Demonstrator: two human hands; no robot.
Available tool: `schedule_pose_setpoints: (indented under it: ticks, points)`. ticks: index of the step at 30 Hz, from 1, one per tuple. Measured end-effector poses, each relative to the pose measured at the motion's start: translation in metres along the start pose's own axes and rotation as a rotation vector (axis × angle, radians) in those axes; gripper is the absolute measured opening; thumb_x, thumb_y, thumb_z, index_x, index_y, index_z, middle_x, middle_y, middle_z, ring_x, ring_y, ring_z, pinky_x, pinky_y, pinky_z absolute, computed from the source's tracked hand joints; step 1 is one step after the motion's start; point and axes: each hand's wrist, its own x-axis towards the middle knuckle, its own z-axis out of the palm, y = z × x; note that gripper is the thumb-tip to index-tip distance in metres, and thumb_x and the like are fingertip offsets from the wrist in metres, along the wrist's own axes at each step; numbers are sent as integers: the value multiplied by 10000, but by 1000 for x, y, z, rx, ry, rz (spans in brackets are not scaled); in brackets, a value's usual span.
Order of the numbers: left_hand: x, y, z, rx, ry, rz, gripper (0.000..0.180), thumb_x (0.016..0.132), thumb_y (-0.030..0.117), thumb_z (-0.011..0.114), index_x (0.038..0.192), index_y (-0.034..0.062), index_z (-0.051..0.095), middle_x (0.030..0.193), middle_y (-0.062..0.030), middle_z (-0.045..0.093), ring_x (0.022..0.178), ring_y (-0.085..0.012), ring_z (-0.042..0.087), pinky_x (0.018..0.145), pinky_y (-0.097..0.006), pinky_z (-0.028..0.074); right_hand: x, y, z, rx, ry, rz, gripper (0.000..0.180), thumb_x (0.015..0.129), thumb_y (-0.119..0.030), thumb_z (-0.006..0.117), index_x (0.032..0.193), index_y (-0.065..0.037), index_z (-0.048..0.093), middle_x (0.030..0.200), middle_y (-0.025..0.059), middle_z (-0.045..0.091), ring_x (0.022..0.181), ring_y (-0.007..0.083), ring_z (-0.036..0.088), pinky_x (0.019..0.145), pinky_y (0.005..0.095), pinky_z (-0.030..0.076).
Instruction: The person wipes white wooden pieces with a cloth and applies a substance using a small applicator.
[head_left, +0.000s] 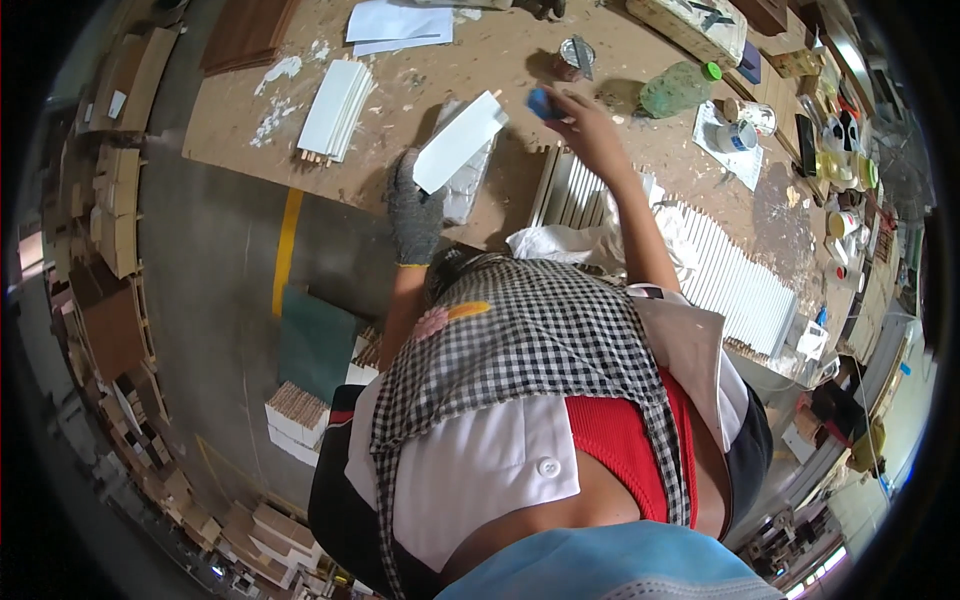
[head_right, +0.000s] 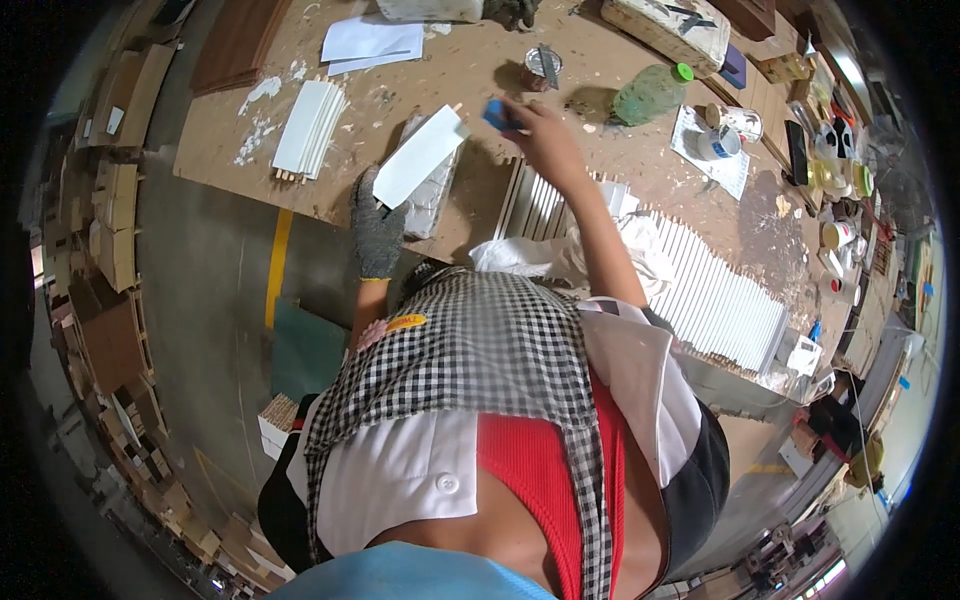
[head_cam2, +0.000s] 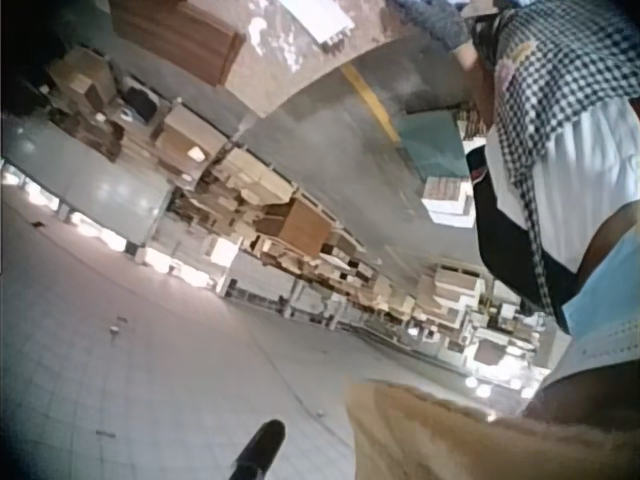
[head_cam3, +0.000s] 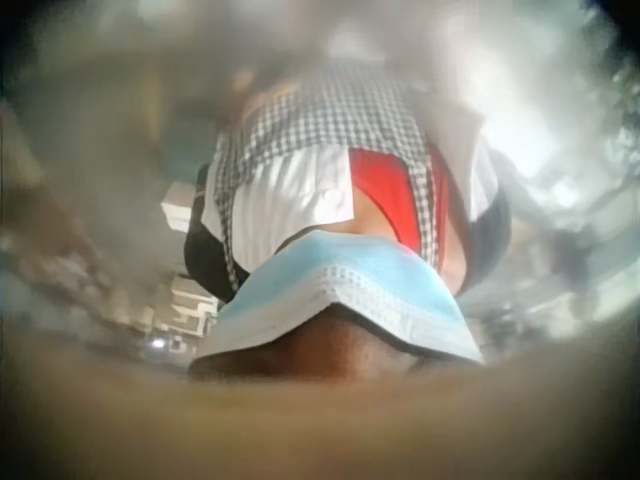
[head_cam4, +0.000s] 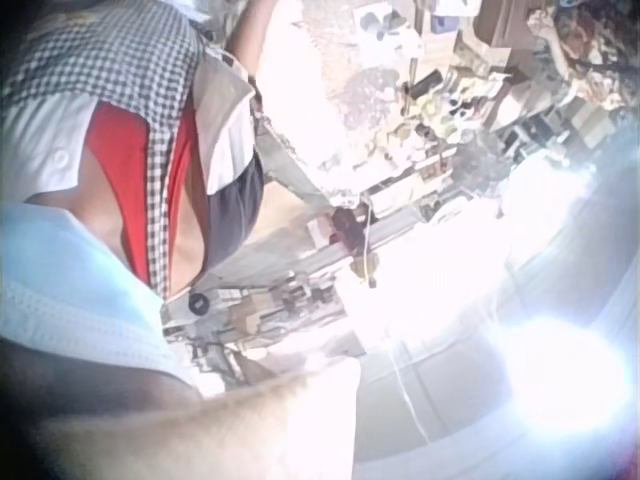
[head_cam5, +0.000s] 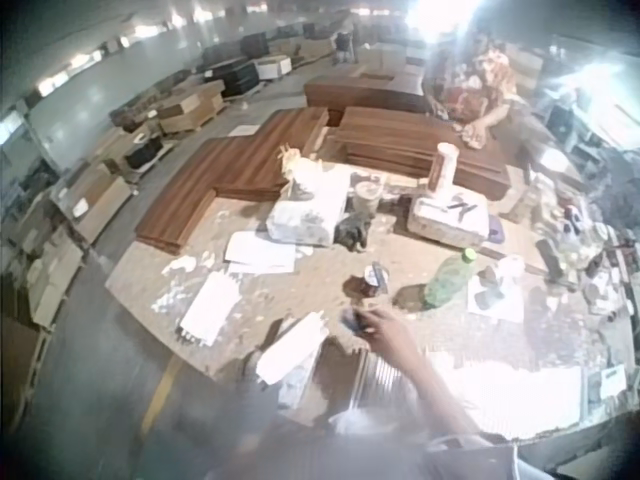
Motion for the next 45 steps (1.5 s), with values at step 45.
schedule_pose_setpoints:
  ticks: [45]
  points:
    - [-4,12,-3,43,20,2,726,763,-3,758,1411,3,431,1390,-241,481,1285,-394,473,1096,-476,383,1,-26,41,-134,202,9,426,894,-161,687,1315,-145,627,1030,155,653,784,358,661,733,414,553]
